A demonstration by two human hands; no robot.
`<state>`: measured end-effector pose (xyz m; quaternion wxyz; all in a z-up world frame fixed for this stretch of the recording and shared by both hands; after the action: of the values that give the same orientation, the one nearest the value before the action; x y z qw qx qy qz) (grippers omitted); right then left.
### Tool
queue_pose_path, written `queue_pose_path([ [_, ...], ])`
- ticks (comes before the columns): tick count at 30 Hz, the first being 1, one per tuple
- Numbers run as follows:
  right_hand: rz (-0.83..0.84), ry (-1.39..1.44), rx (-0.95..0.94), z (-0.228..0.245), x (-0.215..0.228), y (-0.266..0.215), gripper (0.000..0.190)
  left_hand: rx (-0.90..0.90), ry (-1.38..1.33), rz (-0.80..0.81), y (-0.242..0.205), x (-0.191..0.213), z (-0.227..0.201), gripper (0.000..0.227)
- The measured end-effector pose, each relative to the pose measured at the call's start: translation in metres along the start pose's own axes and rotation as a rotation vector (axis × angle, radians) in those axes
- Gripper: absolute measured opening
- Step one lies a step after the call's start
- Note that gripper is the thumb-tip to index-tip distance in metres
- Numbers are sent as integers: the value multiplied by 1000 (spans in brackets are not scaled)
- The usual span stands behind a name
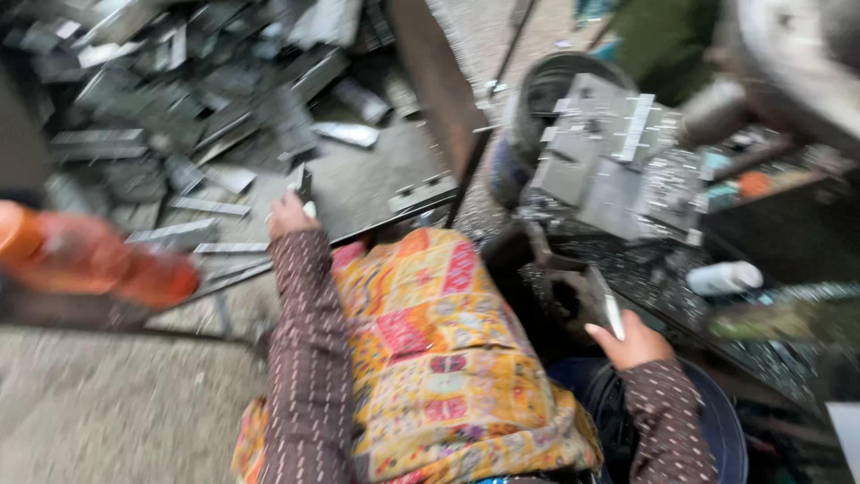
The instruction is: The person repeatedly picks up metal hinge pieces from a bin, places them into a jig on a punching machine, and operates the machine to process them. The person then removes the processed pieces and places them into a pile.
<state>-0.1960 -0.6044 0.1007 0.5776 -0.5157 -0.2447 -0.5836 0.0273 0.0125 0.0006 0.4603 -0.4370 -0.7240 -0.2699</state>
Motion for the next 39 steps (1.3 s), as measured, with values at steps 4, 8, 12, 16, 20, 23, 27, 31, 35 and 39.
queue_pose_path([
  [4, -5, -201, -118, 44, 19, -23, 60, -331, -89, -177, -68, 86, -135, 53],
  [8, -8, -185, -101, 69, 34, -31, 62, -731, -209, -393, -138, 132, -255, 44],
  [12, -3, -119, -144, 72, 36, -35, 61, -962, -52, -272, -208, 113, -352, 37],
  [16, -11, -155, -110, 74, 37, -30, 69, -1048, 75, -19, -254, 76, -385, 45],
  [20, 57, -122, -125, 74, 37, -30, 83, -962, 181, -41, -282, 54, -379, 45],
  [23, 50, -114, -108, 74, 38, -25, 86, -993, 199, 195, -289, 49, -384, 48],
  [27, 40, -139, -114, 64, 31, -24, 66, -962, 83, 171, -270, 54, -406, 45],
  [31, 10, -100, -125, 47, 9, -22, 64, -909, 66, 312, -254, 46, -423, 44],
  [35, -31, -83, -183, 34, -47, -28, 67, -892, 19, 275, -246, 44, -427, 39],
  [39, -69, -54, -173, 21, -71, -29, 65, -957, 54, 239, -254, 48, -412, 36],
])
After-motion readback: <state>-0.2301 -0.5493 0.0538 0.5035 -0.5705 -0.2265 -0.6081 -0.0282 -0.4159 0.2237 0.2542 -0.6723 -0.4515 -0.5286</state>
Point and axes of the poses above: each hand's wrist, its own y-axis towards the middle knuckle, its own x-axis out of the back of the hand, z = x × y, the point moved 3 cm from there along y, towards the middle knuckle, and after that the axes turned 4 degrees about x, right-handed, at the moved point
